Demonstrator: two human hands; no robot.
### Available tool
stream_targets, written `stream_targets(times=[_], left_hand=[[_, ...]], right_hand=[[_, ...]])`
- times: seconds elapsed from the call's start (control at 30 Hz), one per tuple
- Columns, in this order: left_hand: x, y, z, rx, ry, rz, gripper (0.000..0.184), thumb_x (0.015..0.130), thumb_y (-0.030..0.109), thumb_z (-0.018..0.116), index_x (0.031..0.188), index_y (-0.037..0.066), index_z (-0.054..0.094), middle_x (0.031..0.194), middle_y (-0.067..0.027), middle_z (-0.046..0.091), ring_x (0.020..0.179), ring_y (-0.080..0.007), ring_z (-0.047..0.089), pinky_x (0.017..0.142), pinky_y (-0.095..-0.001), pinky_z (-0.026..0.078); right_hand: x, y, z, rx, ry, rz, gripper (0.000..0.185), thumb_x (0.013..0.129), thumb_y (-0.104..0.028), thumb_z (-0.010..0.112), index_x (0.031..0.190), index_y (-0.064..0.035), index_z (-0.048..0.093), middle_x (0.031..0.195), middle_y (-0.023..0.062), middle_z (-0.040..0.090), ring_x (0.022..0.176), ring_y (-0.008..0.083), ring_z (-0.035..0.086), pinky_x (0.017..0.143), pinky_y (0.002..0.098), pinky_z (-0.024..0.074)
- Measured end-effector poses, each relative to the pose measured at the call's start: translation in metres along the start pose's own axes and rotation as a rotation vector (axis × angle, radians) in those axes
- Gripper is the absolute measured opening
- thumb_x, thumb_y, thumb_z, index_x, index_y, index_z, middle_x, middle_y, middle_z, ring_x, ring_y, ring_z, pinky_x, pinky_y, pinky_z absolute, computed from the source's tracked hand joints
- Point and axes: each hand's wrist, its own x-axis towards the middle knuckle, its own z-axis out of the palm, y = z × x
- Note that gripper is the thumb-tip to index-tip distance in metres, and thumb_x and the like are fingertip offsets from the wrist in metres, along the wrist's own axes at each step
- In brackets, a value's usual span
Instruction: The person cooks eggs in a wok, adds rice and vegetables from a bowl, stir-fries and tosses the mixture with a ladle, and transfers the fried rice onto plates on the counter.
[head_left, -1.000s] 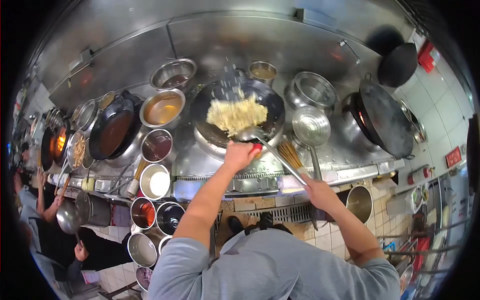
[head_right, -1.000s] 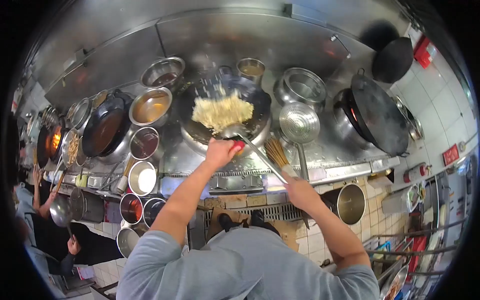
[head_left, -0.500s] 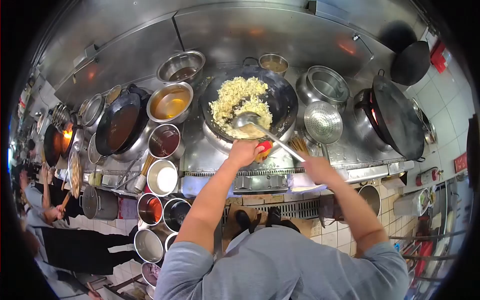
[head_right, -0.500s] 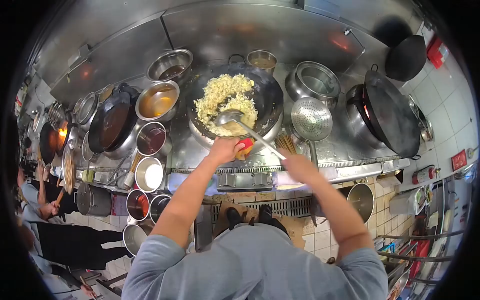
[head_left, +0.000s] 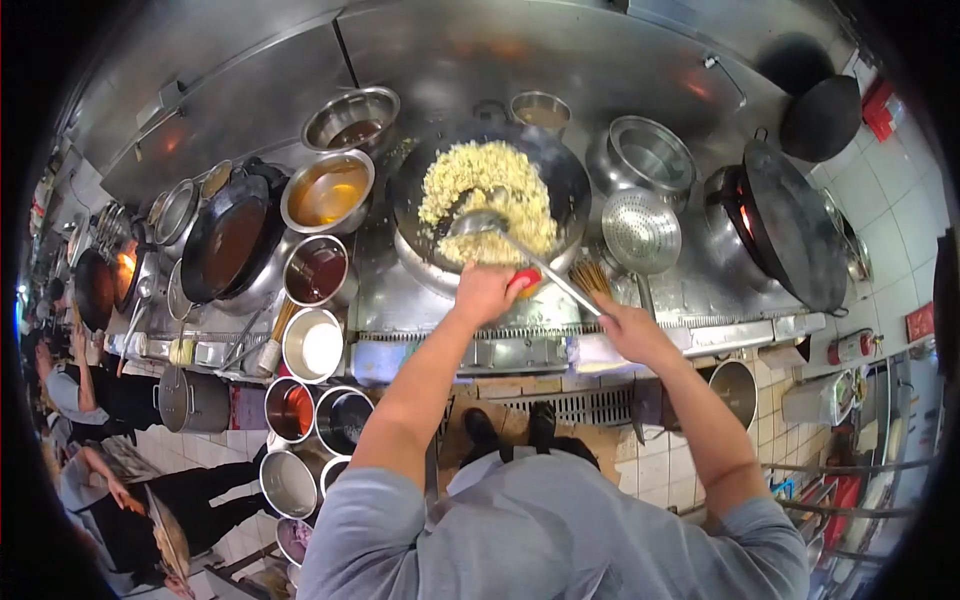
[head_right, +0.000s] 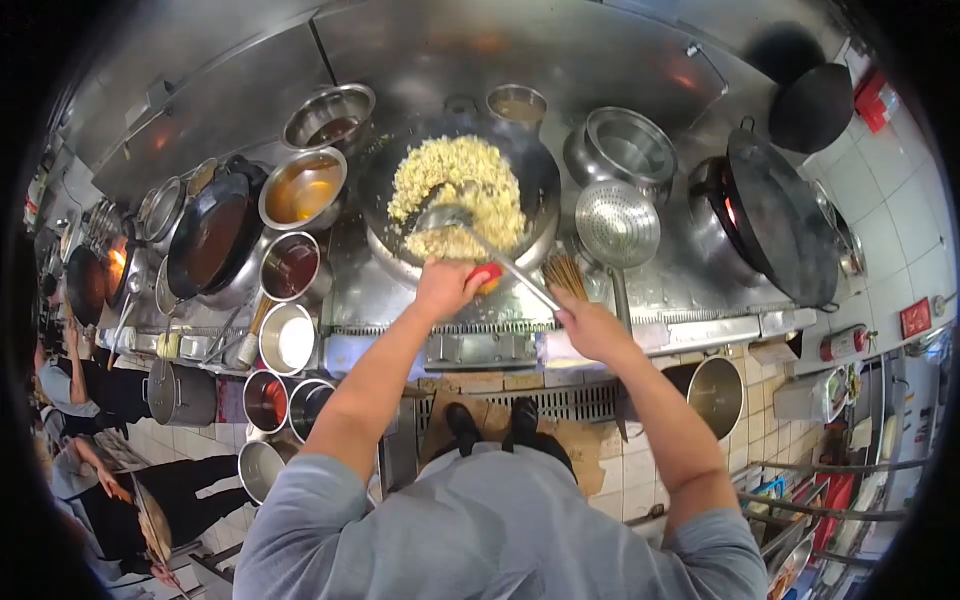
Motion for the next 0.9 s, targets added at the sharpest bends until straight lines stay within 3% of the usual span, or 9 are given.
stream_targets(times=[0.13,0.2,0.27,0.37,0.47,0.63,0.7,0.73,0.9], left_hand=[[0.004,0.016,0.013,0.002,0.08,-0.155,0.043,0.095,0.047,0.047,0.082,0.011,0.067,0.077,-0.0117,0.068,0.078,-0.031,0.065,0.079,-0.0449,0.039],[-0.021,0.061,-0.045,-0.017,-0.091,-0.12,0.042,0.093,0.046,0.051,0.076,0.011,0.067,0.067,-0.012,0.065,0.067,-0.0322,0.063,0.075,-0.0439,0.041],[-0.05,0.091,-0.099,-0.036,0.08,0.039,0.043,0.092,0.045,0.054,0.07,0.011,0.067,0.057,-0.01,0.061,0.055,-0.0297,0.06,0.07,-0.0419,0.043],[-0.035,0.087,-0.104,-0.051,0.192,0.097,0.038,0.089,0.043,0.059,0.068,0.012,0.066,0.057,-0.0103,0.061,0.054,-0.0318,0.059,0.065,-0.0412,0.043],[-0.015,0.052,-0.03,-0.012,0.236,0.079,0.037,0.09,0.043,0.058,0.07,0.013,0.066,0.062,-0.0097,0.064,0.056,-0.0303,0.059,0.069,-0.0419,0.042],[-0.073,0.066,0.041,0.069,0.167,-0.012,0.038,0.091,0.043,0.055,0.073,0.013,0.068,0.066,-0.0077,0.065,0.059,-0.0279,0.061,0.069,-0.0434,0.04],[-0.075,0.075,0.006,-0.053,0.589,0.395,0.04,0.09,0.042,0.057,0.07,0.009,0.066,0.06,-0.0085,0.063,0.056,-0.0274,0.06,0.068,-0.0428,0.038],[-0.064,0.081,-0.032,0.099,0.041,0.102,0.038,0.091,0.041,0.057,0.07,0.01,0.066,0.065,-0.0087,0.065,0.061,-0.0276,0.062,0.074,-0.0437,0.04],[-0.028,0.047,-0.027,-0.067,-0.119,-0.137,0.046,0.096,0.048,0.045,0.08,0.013,0.07,0.075,-0.0113,0.068,0.071,-0.0292,0.064,0.08,-0.0462,0.039]], right_hand=[[-0.083,-0.043,-0.066,-0.061,-0.149,0.136,0.06,0.093,-0.019,0.055,0.148,-0.0171,0.032,0.097,0.0236,0.066,0.087,0.0432,0.063,0.079,0.0483,0.0491],[-0.129,-0.053,-0.136,-0.215,-0.225,0.026,0.064,0.09,-0.019,0.058,0.148,-0.0201,0.033,0.09,0.0181,0.067,0.083,0.039,0.064,0.075,0.0456,0.0502],[-0.152,-0.073,-0.185,-0.308,-0.388,0.025,0.064,0.088,-0.018,0.058,0.147,-0.0261,0.036,0.086,0.0157,0.067,0.079,0.0354,0.065,0.072,0.0439,0.0496],[-0.118,-0.078,-0.177,-0.346,-0.47,0.14,0.061,0.091,-0.021,0.057,0.148,-0.0252,0.035,0.085,0.0168,0.067,0.075,0.0369,0.064,0.073,0.0448,0.0495],[-0.039,-0.039,-0.106,-0.182,-0.212,-0.096,0.054,0.091,-0.023,0.057,0.143,-0.0245,0.043,0.097,0.0192,0.067,0.086,0.0384,0.064,0.076,0.0451,0.0486],[0.009,-0.055,-0.04,-0.101,0.033,-0.038,0.054,0.091,-0.014,0.056,0.142,-0.0102,0.042,0.097,0.0275,0.064,0.093,0.0436,0.061,0.084,0.0489,0.0472],[-0.005,-0.069,-0.043,-0.097,0.026,-0.001,0.058,0.09,-0.013,0.056,0.145,-0.013,0.038,0.097,0.0265,0.064,0.09,0.0443,0.061,0.082,0.0488,0.0464],[-0.011,-0.066,-0.042,-0.093,0.027,0.001,0.058,0.09,-0.013,0.056,0.145,-0.013,0.038,0.097,0.0265,0.064,0.09,0.0443,0.061,0.082,0.0488,0.0464],[-0.089,-0.077,-0.109,-0.126,-0.228,0.031,0.056,0.091,-0.016,0.056,0.144,-0.0205,0.04,0.098,0.0241,0.065,0.089,0.0426,0.062,0.08,0.048,0.0479]])
